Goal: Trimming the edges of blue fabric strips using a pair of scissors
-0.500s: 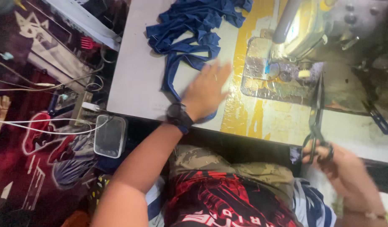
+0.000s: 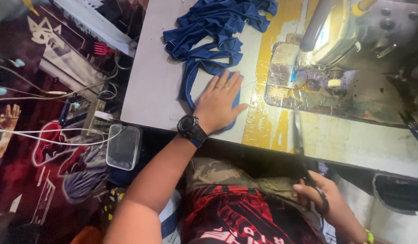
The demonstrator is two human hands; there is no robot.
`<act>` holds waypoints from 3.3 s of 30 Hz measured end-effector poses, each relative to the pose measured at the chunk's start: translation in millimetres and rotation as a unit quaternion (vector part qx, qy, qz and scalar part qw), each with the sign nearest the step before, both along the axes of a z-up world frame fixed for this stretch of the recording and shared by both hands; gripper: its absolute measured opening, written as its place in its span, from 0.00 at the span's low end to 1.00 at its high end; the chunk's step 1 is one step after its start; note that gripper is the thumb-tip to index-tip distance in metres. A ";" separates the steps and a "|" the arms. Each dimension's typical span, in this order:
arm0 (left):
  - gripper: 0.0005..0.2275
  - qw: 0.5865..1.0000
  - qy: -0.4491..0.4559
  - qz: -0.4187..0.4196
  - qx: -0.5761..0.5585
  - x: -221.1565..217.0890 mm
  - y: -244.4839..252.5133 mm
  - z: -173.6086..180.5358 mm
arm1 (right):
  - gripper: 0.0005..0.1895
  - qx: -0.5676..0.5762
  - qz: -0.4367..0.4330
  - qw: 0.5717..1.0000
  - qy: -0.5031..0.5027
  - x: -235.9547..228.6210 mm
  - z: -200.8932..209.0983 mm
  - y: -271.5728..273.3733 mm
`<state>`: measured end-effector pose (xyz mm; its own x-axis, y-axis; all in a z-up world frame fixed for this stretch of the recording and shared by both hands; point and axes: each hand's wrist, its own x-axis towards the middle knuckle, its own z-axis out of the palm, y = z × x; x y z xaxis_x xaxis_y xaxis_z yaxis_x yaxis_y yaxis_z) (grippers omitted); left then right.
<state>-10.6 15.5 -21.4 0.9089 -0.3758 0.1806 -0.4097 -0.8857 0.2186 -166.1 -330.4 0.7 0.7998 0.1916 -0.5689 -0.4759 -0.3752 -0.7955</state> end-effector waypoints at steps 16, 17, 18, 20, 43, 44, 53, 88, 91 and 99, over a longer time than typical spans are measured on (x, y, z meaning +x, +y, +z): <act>0.19 0.965 -0.245 0.097 0.005 -1.3 2.0 -41.5 | 0.10 0.274 0.005 0.960 0.052 44.4 -30.7 103.7; 0.19 0.964 -0.248 0.099 0.008 -0.7 2.2 -42.7 | 0.09 0.282 -0.013 0.958 0.056 45.8 -31.5 107.9; 0.19 0.963 -0.250 0.100 0.012 -0.8 2.4 -44.1 | 0.09 0.290 -0.030 0.955 0.061 46.5 -32.4 112.0; 0.19 0.963 -0.251 0.098 0.016 -1.1 2.0 -41.9 | 0.10 0.284 -0.032 0.956 0.064 48.1 -34.9 114.1; 0.10 0.645 -0.052 0.338 -0.683 -58.7 41.9 45.7 | 0.17 0.072 0.206 0.975 0.048 30.8 36.5 93.7; 0.09 0.693 -0.085 0.333 -0.634 -67.2 41.0 47.2 | 0.16 0.062 0.232 0.970 0.045 31.0 38.5 98.2; 0.07 0.796 -0.194 0.368 -0.440 -109.2 21.6 60.6 | 0.16 0.075 0.234 0.966 0.075 31.1 55.7 146.2; 0.08 0.692 -0.164 0.308 -0.632 -101.2 -46.3 25.8 | 0.13 0.148 0.133 0.980 -0.006 -1.2 35.0 145.3; 0.08 0.702 -0.168 0.320 -0.614 -102.3 -51.0 28.3 | 0.13 0.157 0.118 0.981 -0.005 -1.8 35.4 145.8; 0.10 0.654 -0.138 0.306 -0.677 -102.2 -41.5 28.2 | 0.15 0.162 0.098 0.976 -0.104 -2.3 21.3 142.2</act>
